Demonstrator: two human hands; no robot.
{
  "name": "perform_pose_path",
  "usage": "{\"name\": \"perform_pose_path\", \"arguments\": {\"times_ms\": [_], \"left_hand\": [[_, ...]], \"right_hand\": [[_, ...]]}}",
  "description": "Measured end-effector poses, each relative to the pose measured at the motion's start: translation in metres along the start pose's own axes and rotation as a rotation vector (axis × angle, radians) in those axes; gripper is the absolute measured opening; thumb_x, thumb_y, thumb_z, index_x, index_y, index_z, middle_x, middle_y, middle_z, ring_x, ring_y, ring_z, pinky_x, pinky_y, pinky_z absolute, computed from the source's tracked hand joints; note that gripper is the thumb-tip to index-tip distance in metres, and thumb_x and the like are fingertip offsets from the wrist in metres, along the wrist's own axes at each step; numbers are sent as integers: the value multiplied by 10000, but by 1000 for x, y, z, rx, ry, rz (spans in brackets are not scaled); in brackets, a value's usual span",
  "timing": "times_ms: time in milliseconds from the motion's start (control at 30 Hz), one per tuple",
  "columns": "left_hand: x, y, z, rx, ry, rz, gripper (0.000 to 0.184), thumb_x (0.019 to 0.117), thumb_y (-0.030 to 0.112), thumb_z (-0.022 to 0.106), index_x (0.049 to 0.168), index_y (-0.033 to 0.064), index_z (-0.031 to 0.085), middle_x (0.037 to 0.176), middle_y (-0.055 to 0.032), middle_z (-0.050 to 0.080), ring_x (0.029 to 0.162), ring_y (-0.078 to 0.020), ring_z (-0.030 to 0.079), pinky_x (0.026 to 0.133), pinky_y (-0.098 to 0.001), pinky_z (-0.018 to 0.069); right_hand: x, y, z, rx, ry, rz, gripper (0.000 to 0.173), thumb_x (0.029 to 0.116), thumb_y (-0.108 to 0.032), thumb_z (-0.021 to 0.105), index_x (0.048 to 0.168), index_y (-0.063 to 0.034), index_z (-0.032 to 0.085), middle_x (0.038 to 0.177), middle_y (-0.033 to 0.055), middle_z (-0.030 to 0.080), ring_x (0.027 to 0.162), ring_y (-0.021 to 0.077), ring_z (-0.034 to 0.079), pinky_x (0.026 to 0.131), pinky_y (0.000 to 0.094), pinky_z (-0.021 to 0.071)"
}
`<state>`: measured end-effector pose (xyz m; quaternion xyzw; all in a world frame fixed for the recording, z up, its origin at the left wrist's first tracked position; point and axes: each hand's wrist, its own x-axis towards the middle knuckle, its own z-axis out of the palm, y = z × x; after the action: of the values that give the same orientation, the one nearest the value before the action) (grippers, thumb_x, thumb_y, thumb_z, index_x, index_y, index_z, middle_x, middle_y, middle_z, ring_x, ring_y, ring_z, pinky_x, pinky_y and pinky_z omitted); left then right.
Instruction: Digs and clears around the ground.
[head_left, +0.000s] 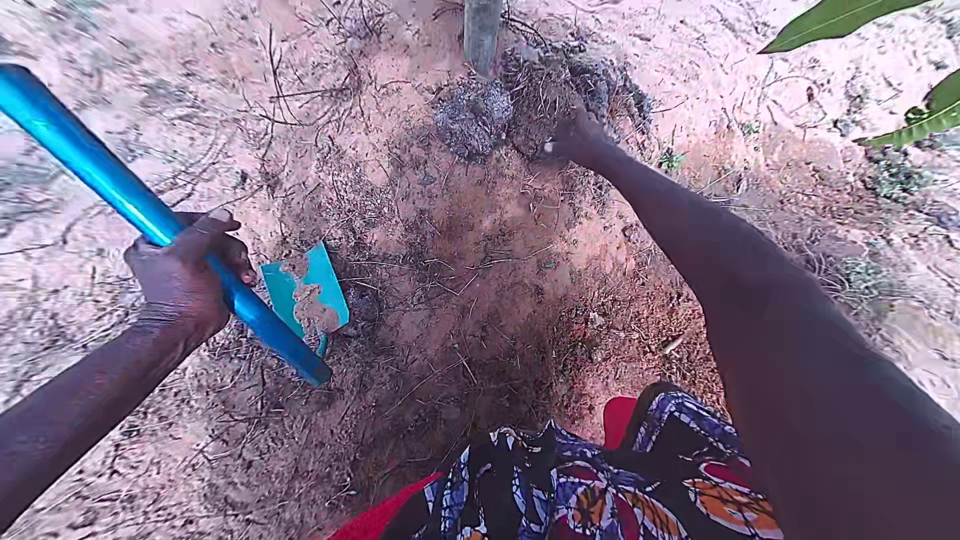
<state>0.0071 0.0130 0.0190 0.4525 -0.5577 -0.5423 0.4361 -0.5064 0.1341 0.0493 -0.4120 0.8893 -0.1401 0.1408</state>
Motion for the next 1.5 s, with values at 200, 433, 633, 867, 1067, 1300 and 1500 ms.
{"name": "perform_pose_path", "arguments": {"times_ms": [200,433,633,867,1067,1300,1500], "left_hand": [[0,-8,-3,-38,23,-3,89,985,228,543,906,226,583,517,102,518,396,-43,512,396,-210,471],[-1,2,7,-12,18,-7,94,987,215,535,916,201,596,515,76,525,391,-64,509,397,-221,472],[-1,11,18,59,17,-25,91,1006,241,561,924,202,566,504,96,487,376,-49,477,387,-216,457],[-6,3,5,22,69,8,97,1006,244,561,941,179,591,503,87,504,382,-46,488,392,-216,463],[-6,5,9,-12,26,5,102,1009,232,556,927,182,587,503,81,500,378,-49,487,385,-210,462],[-4,6,7,-46,-9,11,79,996,214,565,934,171,588,529,68,508,394,-65,502,398,-224,484],[-2,8,9,-38,-67,30,80,993,243,579,930,195,594,534,75,512,395,-65,500,404,-222,484]], "right_hand": [[11,7,42,210,140,-34,687,951,-264,745,1511,6,453,1348,311,602,1278,475,570,1083,642,424],[25,-13,43,56,167,56,557,932,-180,704,1419,34,538,1361,321,581,1299,476,556,1070,623,435],[3,-43,12,-181,19,128,437,970,-174,659,1287,115,577,1356,361,564,1278,531,553,961,710,453],[3,-88,20,-5,141,-540,807,942,-326,754,1609,-108,357,1675,279,231,1548,495,211,1213,634,284],[4,-112,40,-174,28,-533,697,888,-231,806,1518,-157,518,1648,333,232,1534,556,158,1185,672,299],[-39,-117,59,-320,74,-426,761,952,-185,729,1603,-81,350,1661,373,122,1532,590,115,1186,670,284],[-14,-131,49,-246,46,-382,828,852,-77,785,1586,-95,403,1664,360,142,1527,597,115,1168,721,263]]}}
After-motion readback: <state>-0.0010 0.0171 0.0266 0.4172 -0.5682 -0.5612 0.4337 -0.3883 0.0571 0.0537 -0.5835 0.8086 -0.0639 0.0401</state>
